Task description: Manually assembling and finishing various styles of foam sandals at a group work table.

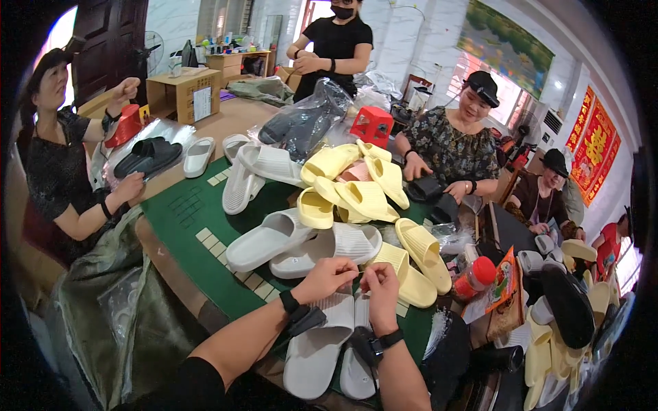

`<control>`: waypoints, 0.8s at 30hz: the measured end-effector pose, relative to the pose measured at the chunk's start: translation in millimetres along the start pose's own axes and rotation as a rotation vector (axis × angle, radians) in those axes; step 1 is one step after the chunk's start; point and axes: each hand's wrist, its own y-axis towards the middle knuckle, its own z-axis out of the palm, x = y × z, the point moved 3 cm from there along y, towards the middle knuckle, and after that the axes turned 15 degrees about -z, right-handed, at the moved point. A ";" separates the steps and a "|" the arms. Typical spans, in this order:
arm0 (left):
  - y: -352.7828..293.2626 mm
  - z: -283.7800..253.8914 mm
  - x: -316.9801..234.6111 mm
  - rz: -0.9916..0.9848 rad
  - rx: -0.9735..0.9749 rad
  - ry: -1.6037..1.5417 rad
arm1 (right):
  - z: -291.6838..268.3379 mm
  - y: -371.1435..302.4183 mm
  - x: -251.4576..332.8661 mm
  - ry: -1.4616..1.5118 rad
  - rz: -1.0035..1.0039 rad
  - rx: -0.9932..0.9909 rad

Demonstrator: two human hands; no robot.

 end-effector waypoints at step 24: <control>13.3 10.7 9.3 0.299 -0.116 -0.099 | 1.9 -3.6 13.7 -0.093 -0.028 0.155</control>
